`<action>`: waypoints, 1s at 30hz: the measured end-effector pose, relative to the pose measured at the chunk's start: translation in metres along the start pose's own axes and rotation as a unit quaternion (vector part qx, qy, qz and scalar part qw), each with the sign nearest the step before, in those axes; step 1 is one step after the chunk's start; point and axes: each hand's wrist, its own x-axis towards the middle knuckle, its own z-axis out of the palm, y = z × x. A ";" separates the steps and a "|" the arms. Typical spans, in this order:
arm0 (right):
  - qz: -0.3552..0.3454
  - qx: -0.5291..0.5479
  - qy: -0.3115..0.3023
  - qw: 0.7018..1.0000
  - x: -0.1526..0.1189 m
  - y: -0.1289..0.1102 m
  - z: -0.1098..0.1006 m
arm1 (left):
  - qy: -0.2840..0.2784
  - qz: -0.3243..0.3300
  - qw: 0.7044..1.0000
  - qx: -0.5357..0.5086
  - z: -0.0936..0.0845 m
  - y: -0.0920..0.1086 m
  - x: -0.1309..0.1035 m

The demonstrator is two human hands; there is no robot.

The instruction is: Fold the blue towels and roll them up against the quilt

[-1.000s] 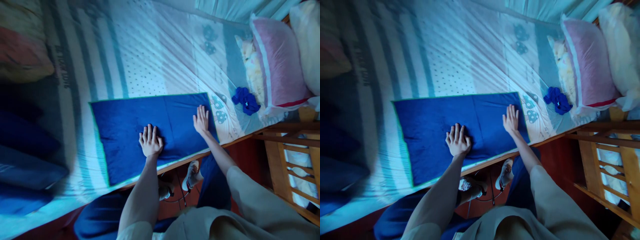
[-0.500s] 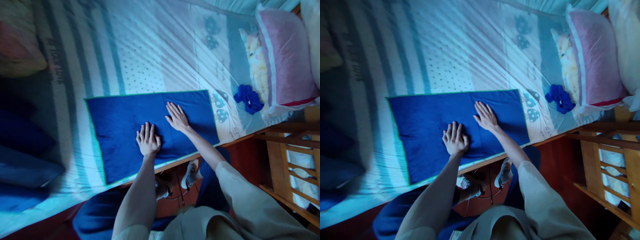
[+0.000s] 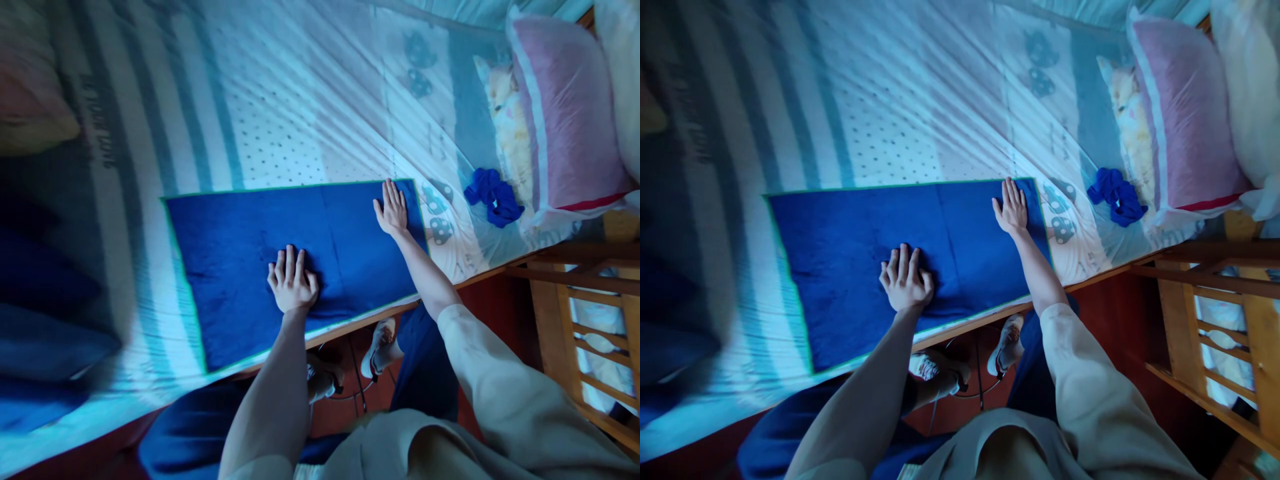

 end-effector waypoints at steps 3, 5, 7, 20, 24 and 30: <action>0.020 -0.011 0.010 1.000 0.006 0.010 -0.001 | -0.005 0.001 1.000 0.006 -0.001 0.000 0.000; 0.030 -0.022 0.013 0.999 0.009 0.017 -0.002 | -0.006 0.003 1.000 0.010 -0.001 0.001 0.000; 0.036 -0.031 0.020 0.999 0.012 0.022 -0.001 | -0.002 0.005 1.000 0.013 -0.001 0.001 0.001; 0.054 -0.028 0.054 0.997 0.025 0.049 0.004 | -0.007 0.001 1.000 0.019 -0.001 0.000 0.001; 0.055 -0.044 0.056 0.996 0.031 0.061 0.004 | -0.011 -0.003 1.000 0.014 -0.001 -0.001 0.001; 0.055 -0.058 0.053 0.995 0.033 0.063 0.001 | -0.025 -0.011 0.999 0.028 -0.002 0.001 0.001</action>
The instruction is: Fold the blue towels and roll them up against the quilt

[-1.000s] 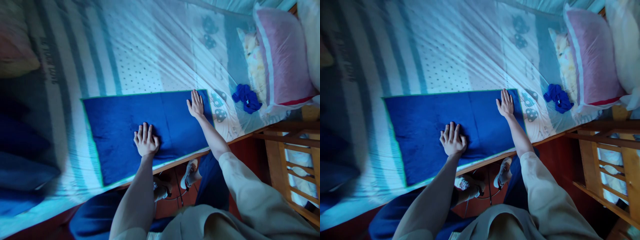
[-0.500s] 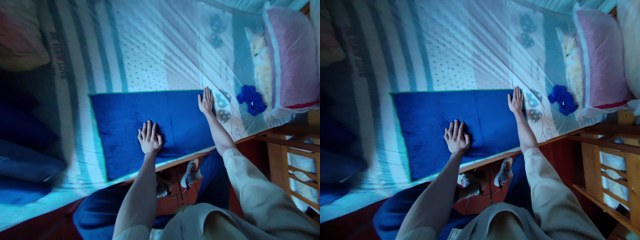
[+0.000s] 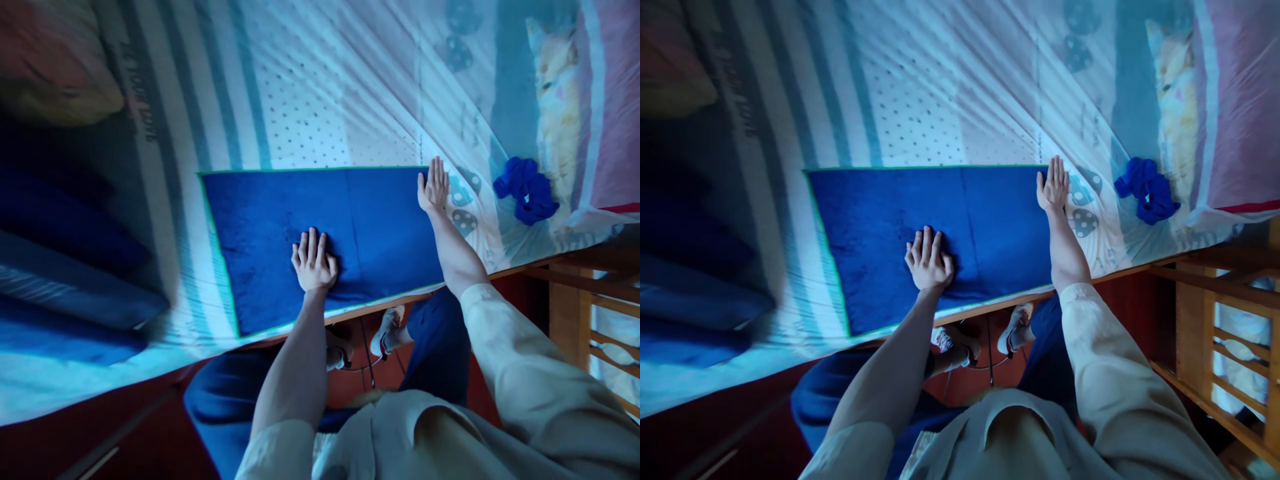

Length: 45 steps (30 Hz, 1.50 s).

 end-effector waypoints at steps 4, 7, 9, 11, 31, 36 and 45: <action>0.008 -0.018 -0.012 1.000 -0.004 -0.011 -0.011 | -0.017 -0.014 1.000 0.005 -0.001 0.001 0.000; 0.019 -0.053 -0.029 0.998 -0.007 -0.021 -0.023 | -0.026 -0.017 0.999 0.007 -0.002 -0.001 -0.001; 0.027 -0.073 -0.041 0.996 -0.008 -0.026 -0.028 | -0.028 -0.015 0.999 0.007 -0.001 -0.002 -0.001; 0.036 -0.073 -0.040 0.996 -0.009 -0.027 -0.027 | -0.028 -0.011 1.000 0.007 -0.001 -0.003 -0.001; 0.423 0.718 -0.170 0.526 -0.375 -0.185 -0.047 | -0.078 0.059 0.993 0.061 -0.018 0.023 -0.011; 0.422 0.692 -0.185 0.555 -0.343 -0.168 -0.051 | -0.201 0.099 0.960 0.170 -0.029 0.041 0.007; 0.418 0.702 -0.174 0.549 -0.329 -0.156 -0.028 | -0.314 0.098 0.912 0.244 -0.016 0.082 0.128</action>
